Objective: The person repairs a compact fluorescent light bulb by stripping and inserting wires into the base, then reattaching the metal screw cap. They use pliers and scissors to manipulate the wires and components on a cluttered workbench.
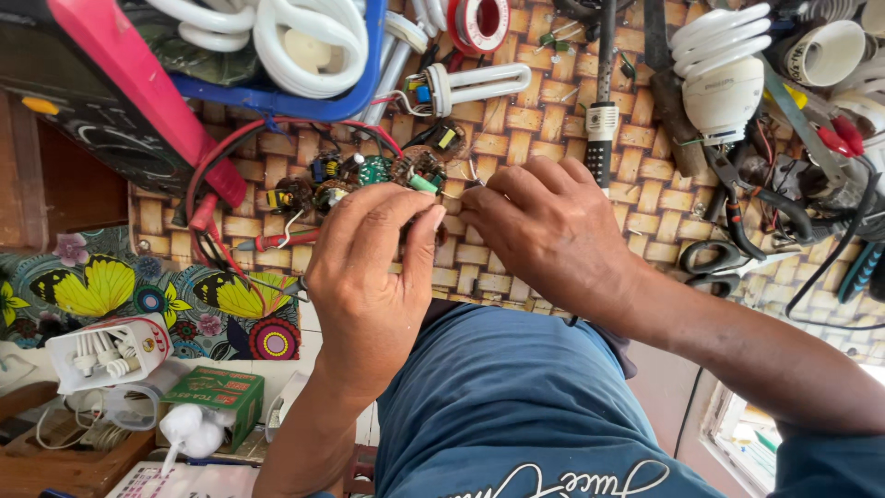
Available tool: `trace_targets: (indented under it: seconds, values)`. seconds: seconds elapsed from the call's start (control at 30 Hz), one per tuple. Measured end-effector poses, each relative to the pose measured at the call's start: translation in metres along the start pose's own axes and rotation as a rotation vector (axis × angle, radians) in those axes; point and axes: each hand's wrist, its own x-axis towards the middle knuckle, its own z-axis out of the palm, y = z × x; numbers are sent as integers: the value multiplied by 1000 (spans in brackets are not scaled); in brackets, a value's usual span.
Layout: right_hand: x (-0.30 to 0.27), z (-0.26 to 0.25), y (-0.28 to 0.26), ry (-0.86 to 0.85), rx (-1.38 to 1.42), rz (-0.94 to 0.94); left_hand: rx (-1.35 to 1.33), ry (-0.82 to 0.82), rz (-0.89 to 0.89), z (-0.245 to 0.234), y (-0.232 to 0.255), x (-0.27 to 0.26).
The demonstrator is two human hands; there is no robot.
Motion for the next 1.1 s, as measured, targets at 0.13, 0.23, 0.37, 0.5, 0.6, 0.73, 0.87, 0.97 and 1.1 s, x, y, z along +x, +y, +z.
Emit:
trace_targets:
  seconds: [0.13, 0.23, 0.37, 0.5, 0.6, 0.73, 0.87, 0.97, 1.1]
  values:
    - [2, 6, -7, -19, -82, 61, 0, 2, -3, -2, -5, -3]
    - [2, -4, -5, -16, 0, 90, -19, -2, 1, -5, -2, -4]
    - [3, -25, -2, -7, 242, 127, 18, -50, 45, -2, 0, -4]
    - [-1, -24, -1, 15, 319, 122, 153, -133, 41, 4, -9, -8]
    - [-4, -28, 0, 28, 469, 189, 221, -166, 30, 5, -9, -7]
    - [-10, -36, 4, 15, 593, 279, 267, -137, 45, 6, -3, -8]
    - [-13, -45, 6, -37, 777, 414, 177, -128, 83, 13, 3, -10]
    - [-17, -48, 9, -67, 891, 416, 61, -87, 61, 18, 9, -7]
    - [-30, -45, 12, -63, 875, 471, -303, -141, -126, 13, 24, -2]
